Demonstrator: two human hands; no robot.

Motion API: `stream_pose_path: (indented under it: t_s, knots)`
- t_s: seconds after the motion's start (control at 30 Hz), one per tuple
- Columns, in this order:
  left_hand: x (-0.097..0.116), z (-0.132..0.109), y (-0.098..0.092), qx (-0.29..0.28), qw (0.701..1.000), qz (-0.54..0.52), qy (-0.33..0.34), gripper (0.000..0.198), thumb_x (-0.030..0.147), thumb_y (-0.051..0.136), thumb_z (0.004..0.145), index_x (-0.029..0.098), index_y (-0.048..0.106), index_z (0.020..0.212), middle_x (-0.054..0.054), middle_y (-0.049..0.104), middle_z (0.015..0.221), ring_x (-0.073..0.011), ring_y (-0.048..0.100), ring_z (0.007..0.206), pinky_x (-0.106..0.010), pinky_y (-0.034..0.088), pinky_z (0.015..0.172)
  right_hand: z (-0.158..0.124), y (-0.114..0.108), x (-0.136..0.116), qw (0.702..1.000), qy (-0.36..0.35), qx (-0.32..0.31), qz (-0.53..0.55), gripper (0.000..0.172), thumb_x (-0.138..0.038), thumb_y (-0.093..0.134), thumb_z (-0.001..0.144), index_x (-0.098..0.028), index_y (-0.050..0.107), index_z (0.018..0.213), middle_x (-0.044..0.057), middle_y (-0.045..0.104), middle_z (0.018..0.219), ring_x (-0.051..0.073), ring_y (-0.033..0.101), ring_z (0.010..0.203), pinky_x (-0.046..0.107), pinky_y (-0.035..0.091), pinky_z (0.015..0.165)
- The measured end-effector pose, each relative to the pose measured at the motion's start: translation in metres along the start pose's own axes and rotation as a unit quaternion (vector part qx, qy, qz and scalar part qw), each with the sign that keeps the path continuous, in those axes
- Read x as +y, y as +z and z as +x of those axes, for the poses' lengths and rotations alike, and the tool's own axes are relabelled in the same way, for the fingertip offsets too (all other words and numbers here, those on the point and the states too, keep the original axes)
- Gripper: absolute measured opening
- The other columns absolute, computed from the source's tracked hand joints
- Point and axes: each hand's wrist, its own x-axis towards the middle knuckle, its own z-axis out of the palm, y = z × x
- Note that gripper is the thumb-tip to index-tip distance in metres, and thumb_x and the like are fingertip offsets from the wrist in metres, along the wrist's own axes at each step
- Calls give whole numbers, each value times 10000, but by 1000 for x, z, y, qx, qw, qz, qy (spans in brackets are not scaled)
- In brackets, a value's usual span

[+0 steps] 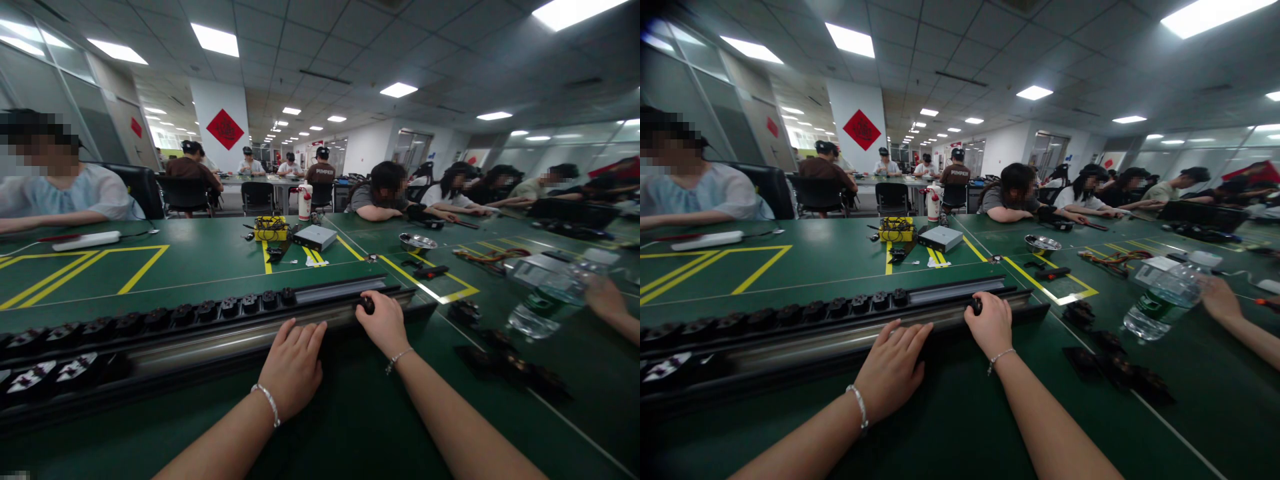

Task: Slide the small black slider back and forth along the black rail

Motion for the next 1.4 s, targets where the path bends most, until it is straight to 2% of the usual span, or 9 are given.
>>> stream_pose_path:
  t_s: [1.4]
  knots:
    - [1, 0, 0, 2, 1000, -3, -4, 554, 215, 470, 770, 201, 377, 1316, -54, 564, 1202, -198, 496, 1076, -425, 220, 1069, 1, 0, 4, 1000, 7, 5, 5, 279, -276, 483, 721, -203, 589, 969, 47, 644, 952, 210, 560, 928, 360, 371, 872]
